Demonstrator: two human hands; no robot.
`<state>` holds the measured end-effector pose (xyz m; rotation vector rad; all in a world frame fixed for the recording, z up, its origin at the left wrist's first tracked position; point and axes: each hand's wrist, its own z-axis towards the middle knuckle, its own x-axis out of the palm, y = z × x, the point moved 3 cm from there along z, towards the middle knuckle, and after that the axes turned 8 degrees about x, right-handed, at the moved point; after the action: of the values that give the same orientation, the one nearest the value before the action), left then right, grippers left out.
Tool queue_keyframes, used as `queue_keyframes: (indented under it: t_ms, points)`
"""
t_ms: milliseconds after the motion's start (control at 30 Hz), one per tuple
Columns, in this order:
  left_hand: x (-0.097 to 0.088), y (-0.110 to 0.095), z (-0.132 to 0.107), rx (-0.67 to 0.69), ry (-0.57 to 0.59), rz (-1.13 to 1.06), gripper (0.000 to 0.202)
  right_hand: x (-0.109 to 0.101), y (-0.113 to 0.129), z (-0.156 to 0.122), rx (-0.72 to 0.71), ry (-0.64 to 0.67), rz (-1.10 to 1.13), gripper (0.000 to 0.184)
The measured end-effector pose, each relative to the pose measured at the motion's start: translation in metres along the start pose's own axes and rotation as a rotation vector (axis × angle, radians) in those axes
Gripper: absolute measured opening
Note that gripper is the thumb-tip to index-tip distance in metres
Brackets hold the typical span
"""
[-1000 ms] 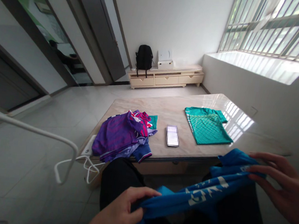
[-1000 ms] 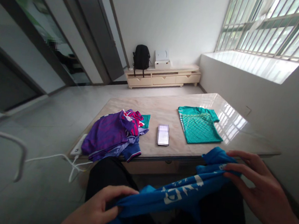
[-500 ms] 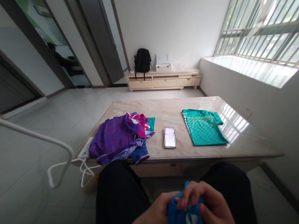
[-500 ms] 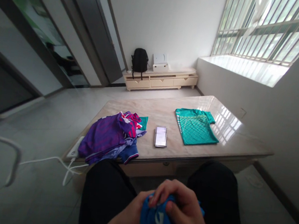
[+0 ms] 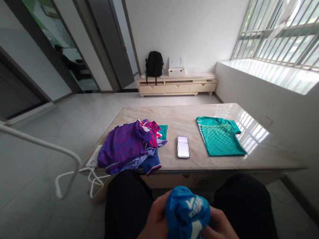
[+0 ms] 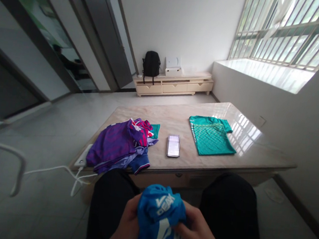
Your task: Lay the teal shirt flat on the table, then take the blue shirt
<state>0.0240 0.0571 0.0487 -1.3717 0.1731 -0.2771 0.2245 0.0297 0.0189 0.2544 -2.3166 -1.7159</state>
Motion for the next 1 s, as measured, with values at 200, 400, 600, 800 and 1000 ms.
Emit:
queue_keyframes:
  t_ms: [200, 400, 600, 800, 1000]
  points:
    - [-0.041, -0.059, 0.017, 0.472, -0.012, 0.183, 0.033, -0.06, 0.043, 0.01, -0.268, -0.232, -0.239, 0.024]
    - [-0.066, -0.108, 0.002, 0.56, 0.062, 0.614, 0.023, -0.106, 0.078, -0.012, -0.487, -0.485, -0.46, 0.01]
    - [-0.059, -0.102, -0.009, 0.394, 0.173, 0.703, 0.024, -0.092, 0.065, -0.012, -0.22, -0.182, -0.563, 0.016]
    - [-0.075, -0.094, 0.003, 0.108, 0.311, 0.811, 0.033, -0.102, 0.055, -0.01, -0.119, -0.003, -0.694, 0.016]
    - [-0.083, -0.089, 0.01, 0.153, 0.64, 0.963, 0.03, -0.163, 0.072, -0.042, -0.249, -0.289, -0.847, 0.017]
